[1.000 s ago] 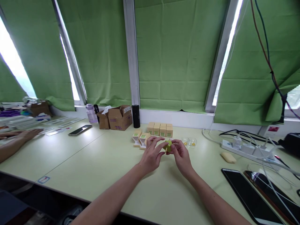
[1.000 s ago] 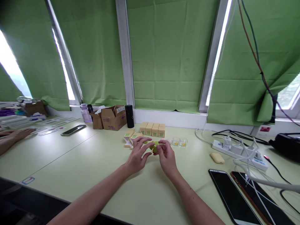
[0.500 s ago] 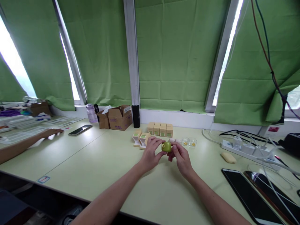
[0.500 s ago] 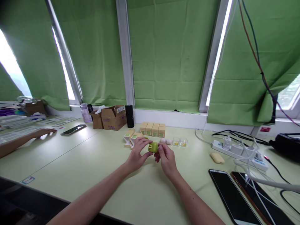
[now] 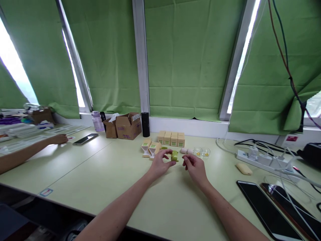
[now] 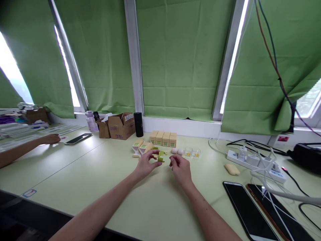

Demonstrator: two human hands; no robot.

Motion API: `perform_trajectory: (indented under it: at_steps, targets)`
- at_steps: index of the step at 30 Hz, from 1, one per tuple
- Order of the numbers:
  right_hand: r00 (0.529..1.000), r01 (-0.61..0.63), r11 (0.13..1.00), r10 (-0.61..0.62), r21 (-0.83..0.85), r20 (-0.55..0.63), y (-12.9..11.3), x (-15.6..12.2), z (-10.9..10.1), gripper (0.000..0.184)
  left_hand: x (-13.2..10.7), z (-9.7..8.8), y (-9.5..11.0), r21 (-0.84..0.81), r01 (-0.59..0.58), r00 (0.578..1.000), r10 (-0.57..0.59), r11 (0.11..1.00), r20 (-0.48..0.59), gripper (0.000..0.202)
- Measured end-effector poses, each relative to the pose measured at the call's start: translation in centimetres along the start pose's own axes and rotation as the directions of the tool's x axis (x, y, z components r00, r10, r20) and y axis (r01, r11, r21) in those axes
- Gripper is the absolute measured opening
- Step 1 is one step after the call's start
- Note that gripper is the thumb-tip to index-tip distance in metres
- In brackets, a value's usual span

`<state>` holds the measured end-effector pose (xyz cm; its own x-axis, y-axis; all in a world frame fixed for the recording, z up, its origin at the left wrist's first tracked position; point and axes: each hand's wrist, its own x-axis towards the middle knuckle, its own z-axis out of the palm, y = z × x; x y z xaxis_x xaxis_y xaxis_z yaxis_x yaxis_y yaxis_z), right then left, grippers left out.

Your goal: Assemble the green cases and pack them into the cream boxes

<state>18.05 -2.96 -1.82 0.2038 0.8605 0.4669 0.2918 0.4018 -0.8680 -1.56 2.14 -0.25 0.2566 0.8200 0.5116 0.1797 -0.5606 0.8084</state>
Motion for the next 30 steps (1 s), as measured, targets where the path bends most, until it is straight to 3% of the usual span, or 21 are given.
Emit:
perform_trajectory:
  at_steps: [2, 4, 6, 10, 16, 23, 30]
  targets:
    - [0.994, 0.037, 0.963, -0.063, -0.266, -0.088, 1.0, 0.5, -0.8, 0.024, 0.3, -0.2, -0.2, -0.091, 0.041, 0.999, -0.041, 0.995, -0.001, 0.048]
    - [0.976, 0.028, 0.865, -0.133, -0.501, -0.175, 2.0, 0.9, -1.7, 0.018, 0.6, -0.3, -0.4, -0.188, 0.075, 0.997, -0.074, 0.979, 0.013, 0.049]
    - [0.962, 0.015, 0.783, -0.182, -0.622, -0.206, 2.8, 1.2, -2.4, 0.017, 0.7, -0.4, -0.4, -0.273, 0.109, 0.994, -0.107, 0.956, 0.023, 0.052]
    - [0.936, 0.117, 0.636, -0.327, -0.763, -0.128, 3.9, 1.8, -3.0, 0.02, 0.8, -0.3, -0.3, -0.35, 0.155, 0.988, -0.154, 0.924, 0.03, 0.057]
    - [0.936, 0.171, 0.426, -0.351, -0.888, 0.012, 4.3, 2.7, -2.7, 0.033, 0.6, -0.1, -0.3, -0.338, 0.15, 0.989, -0.144, 0.929, 0.044, 0.055]
    - [0.939, 0.177, 0.224, -0.329, -0.958, 0.097, 4.3, 4.4, -2.2, 0.039, 0.5, -0.1, -0.1, -0.334, 0.152, 0.988, -0.142, 0.93, 0.052, 0.055]
    - [0.959, 0.191, 0.163, -0.242, -0.968, 0.148, 3.3, 5.6, -1.4, 0.027, 0.3, -0.2, -0.2, -0.32, 0.145, 0.989, -0.133, 0.936, 0.06, 0.055]
